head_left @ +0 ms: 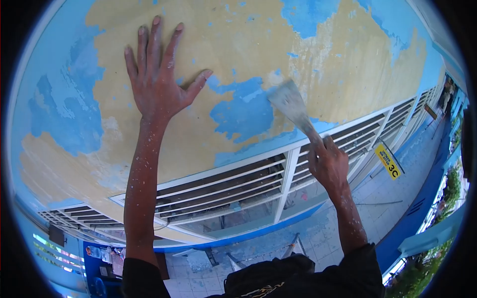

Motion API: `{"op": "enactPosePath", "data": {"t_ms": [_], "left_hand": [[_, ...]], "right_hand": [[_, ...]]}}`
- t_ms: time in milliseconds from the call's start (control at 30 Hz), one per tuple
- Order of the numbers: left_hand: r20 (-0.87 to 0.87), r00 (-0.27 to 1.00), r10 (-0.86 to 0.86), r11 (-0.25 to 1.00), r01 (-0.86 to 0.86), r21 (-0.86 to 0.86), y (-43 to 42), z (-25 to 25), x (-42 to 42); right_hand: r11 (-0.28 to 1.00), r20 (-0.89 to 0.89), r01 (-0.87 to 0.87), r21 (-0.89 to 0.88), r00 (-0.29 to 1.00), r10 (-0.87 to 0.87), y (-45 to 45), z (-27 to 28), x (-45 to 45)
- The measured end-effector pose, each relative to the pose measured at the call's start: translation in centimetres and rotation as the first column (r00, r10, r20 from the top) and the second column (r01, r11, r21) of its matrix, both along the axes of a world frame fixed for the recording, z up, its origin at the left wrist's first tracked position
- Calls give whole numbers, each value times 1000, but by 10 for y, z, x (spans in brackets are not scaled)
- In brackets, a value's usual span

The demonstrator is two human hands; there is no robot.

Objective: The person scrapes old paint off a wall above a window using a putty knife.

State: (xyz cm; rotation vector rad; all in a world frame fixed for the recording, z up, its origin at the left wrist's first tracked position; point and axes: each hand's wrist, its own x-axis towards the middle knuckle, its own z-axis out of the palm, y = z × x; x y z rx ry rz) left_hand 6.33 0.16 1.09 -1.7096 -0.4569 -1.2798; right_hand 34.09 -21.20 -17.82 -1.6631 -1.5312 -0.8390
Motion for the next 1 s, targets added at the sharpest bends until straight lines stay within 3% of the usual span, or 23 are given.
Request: {"op": "enactPosePath", "data": {"t_ms": [67, 233, 367, 533, 1000], "left_hand": [[9, 1000, -11, 1000, 11, 10, 0, 4, 0], [-2, 1000, -4, 1000, 4, -14, -4, 0, 5], [-12, 1000, -8, 1000, 8, -14, -3, 1, 2], [-11, 1000, 13, 1000, -13, -27, -4, 0, 5], [-6, 1000, 10, 1000, -10, -23, -4, 0, 2]], "right_hand": [[999, -12, -4, -46, 1000, 3, -3, -13, 5], [994, 32, -77, 74, 997, 75, 16, 28, -18], [996, 58, 36, -85, 998, -31, -4, 8, -6], [998, 100, -60, 15, 993, 58, 12, 28, -23], [995, 120, -80, -58, 989, 87, 7, 37, -35]]}}
